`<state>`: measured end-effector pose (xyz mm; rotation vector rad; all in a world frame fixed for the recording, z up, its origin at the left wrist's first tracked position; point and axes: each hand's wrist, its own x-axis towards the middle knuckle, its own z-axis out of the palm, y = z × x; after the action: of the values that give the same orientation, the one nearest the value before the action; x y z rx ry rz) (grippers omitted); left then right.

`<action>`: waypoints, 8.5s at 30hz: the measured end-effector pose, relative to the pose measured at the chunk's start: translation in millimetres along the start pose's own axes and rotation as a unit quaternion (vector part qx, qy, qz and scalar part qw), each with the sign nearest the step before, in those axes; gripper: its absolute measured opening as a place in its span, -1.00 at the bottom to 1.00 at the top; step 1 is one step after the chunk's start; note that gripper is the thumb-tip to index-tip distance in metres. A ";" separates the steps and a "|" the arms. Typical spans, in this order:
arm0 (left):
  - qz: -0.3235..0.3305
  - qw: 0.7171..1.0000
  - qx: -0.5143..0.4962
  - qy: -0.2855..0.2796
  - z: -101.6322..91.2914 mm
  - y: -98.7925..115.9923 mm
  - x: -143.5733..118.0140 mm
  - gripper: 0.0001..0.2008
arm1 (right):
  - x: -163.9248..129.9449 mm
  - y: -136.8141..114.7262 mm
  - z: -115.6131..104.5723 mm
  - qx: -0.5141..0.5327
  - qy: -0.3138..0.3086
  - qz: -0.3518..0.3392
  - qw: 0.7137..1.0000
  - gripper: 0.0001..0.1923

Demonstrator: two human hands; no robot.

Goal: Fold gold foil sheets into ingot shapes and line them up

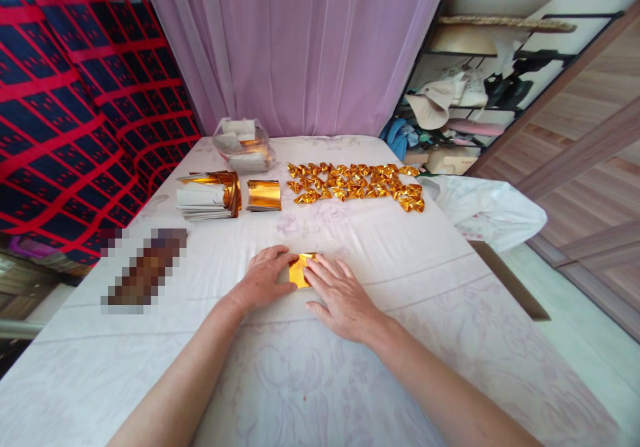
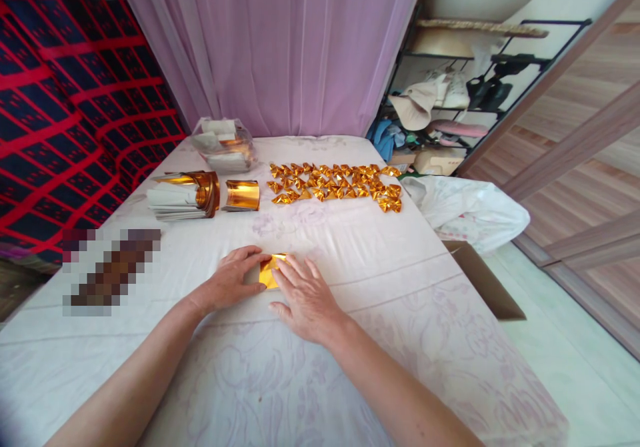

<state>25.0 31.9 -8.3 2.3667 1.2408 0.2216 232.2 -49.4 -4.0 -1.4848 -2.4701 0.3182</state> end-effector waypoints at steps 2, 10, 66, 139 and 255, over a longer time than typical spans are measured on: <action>0.004 1.000 0.000 0.002 0.1 -0.1 0.0 -0.43 | -3.8 -7.4 5.4 0.006 -0.043 -0.009 0.999 -0.38; 0.003 1.000 0.004 -0.009 1.0 -1.6 0.4 -0.42 | -17.2 0.7 6.4 0.010 -0.099 0.011 0.995 -0.33; -0.071 0.915 -0.333 0.215 9.6 16.1 -8.8 -0.79 | 33.8 24.6 -6.7 0.268 0.200 0.078 0.939 -0.78; -0.048 0.986 0.054 0.148 17.7 5.6 -1.1 -0.74 | 19.3 0.5 11.2 0.058 0.155 -0.120 0.979 -0.67; -0.046 0.997 0.002 0.060 7.8 1.6 -33.0 -0.62 | 1.5 19.1 11.7 0.050 0.010 0.030 0.998 -0.44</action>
<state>9.7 1.9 -12.3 2.3232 1.4028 0.3362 243.8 -40.0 -20.8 -1.5150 -2.3611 0.4294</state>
